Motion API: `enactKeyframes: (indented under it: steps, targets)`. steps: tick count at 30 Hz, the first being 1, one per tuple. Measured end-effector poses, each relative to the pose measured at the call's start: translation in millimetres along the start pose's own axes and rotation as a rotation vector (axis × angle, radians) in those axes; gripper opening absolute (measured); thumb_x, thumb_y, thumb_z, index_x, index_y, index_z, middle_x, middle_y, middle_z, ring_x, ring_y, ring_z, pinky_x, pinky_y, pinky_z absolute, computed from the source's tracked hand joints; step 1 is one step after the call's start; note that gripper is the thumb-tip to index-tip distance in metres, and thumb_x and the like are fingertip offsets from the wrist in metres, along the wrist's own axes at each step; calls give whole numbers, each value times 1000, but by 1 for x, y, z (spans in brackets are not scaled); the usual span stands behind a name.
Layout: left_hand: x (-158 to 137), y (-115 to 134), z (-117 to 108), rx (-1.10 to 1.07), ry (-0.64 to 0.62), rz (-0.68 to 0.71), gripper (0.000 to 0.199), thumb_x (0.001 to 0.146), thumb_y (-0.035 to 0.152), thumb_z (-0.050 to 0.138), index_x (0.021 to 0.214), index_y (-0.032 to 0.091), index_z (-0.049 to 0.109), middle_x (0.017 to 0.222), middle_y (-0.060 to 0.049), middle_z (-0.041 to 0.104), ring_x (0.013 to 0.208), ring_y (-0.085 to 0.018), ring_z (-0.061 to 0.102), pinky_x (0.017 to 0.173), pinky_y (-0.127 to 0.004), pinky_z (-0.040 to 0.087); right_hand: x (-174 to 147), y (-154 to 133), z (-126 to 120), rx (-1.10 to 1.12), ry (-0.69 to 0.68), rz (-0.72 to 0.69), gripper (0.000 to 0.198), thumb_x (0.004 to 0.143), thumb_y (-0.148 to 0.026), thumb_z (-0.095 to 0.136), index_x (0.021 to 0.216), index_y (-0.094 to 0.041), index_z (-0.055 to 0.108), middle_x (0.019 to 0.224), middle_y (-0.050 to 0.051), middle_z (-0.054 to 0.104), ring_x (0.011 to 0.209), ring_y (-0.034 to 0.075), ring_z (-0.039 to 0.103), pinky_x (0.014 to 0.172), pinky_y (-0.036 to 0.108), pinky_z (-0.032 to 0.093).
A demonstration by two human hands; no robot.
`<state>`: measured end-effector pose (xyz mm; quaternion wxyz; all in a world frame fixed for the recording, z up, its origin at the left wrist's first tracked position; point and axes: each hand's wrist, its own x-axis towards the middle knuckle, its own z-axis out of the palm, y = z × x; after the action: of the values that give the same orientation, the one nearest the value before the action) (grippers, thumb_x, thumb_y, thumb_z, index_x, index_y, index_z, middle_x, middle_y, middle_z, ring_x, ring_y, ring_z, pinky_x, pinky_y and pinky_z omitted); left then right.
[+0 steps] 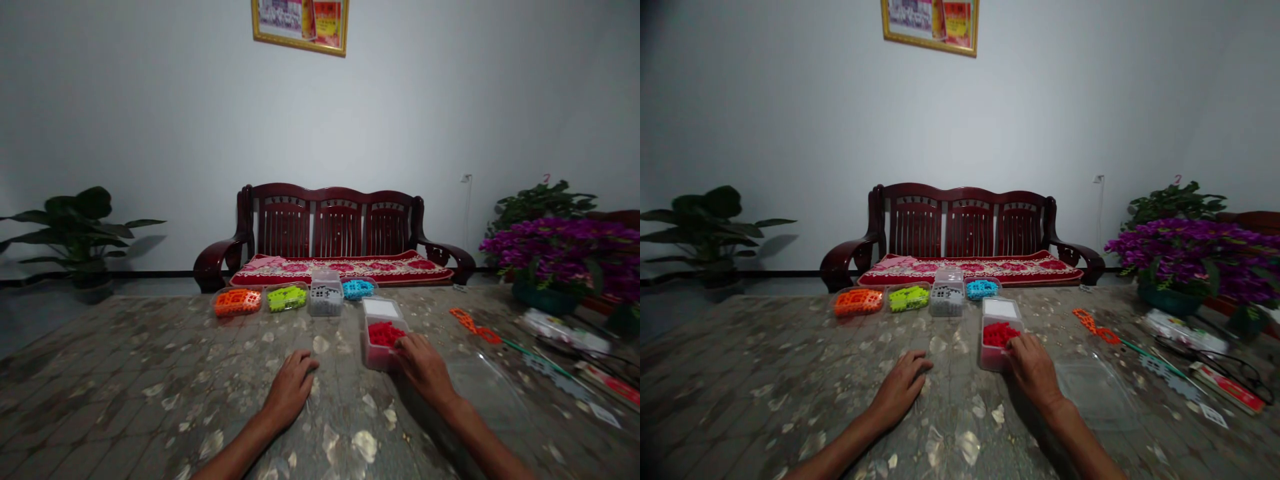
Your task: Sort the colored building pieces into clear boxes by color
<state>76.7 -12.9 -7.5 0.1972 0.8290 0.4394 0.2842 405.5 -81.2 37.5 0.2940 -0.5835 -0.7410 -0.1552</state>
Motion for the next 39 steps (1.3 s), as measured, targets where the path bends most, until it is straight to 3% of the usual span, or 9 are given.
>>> enactKeyframes:
  steps: [5, 9, 21, 24, 27, 29, 33, 36, 39]
  targets:
    - [-1, 4, -2, 4, -8, -2, 33, 82, 13, 48, 106, 22, 68, 127, -10, 63, 122, -26, 56, 107, -43, 44, 10, 41, 3, -90, -2, 119, 14, 94, -30, 49, 89, -23, 60, 91, 7, 65, 87, 26, 56, 77, 35, 43]
    - [-2, 8, -3, 13, -11, -6, 34, 81, 12, 48, 106, 23, 68, 127, -9, 63, 122, -26, 56, 107, -43, 44, 28, 67, 9, -196, -62, 172, 11, 89, -20, 50, 90, -23, 60, 95, 9, 65, 92, 27, 56, 80, 35, 42]
    - [-3, 15, 5, 201, -66, -8, 41, 86, 9, 46, 122, 22, 62, 136, -8, 59, 126, -26, 51, 112, -42, 38, 86, 110, 33, -401, -140, 330, 23, 87, -10, 52, 104, -17, 65, 103, 14, 65, 98, 27, 56, 79, 34, 38]
    - [-3, 18, 4, 214, -67, -7, 40, 86, 9, 46, 121, 22, 62, 136, -8, 59, 126, -26, 51, 111, -43, 38, 84, 95, 34, -440, -48, 357, 25, 87, -11, 50, 106, -16, 65, 104, 15, 64, 97, 28, 55, 78, 35, 38]
    - [-2, 21, 2, 217, -72, -9, 39, 87, 11, 47, 121, 23, 62, 136, -8, 59, 126, -26, 51, 111, -43, 38, 71, 60, 44, -344, 67, 300, 27, 85, -11, 49, 107, -19, 64, 107, 12, 64, 98, 28, 54, 82, 35, 38]
    - [-2, 22, 1, 220, -77, -5, 38, 88, 12, 47, 121, 23, 62, 135, -9, 59, 126, -26, 51, 111, -43, 38, 58, 27, 58, -174, 32, 238, 27, 84, -10, 48, 103, -21, 64, 104, 9, 65, 98, 25, 56, 84, 33, 40]
    - [-1, 24, 0, 241, -55, -10, 37, 88, 14, 48, 121, 22, 62, 133, -9, 60, 124, -26, 52, 109, -41, 39, 39, -40, 89, 76, -180, 230, 27, 84, -13, 50, 105, -21, 67, 108, 8, 67, 104, 23, 58, 91, 31, 40]
    - [-1, 24, 0, 261, -32, -27, 36, 88, 15, 48, 121, 22, 62, 132, -9, 61, 124, -26, 52, 110, -42, 38, 36, -72, 99, 71, -286, 273, 27, 89, -17, 50, 109, -22, 68, 114, 8, 67, 111, 25, 56, 92, 33, 38]
    - [0, 23, 0, 263, -24, -32, 35, 87, 17, 49, 120, 21, 62, 129, -10, 61, 123, -27, 53, 111, -43, 37, 39, -84, 98, 24, -323, 245, 31, 94, -18, 46, 117, -23, 66, 121, 10, 65, 115, 27, 54, 93, 35, 38]
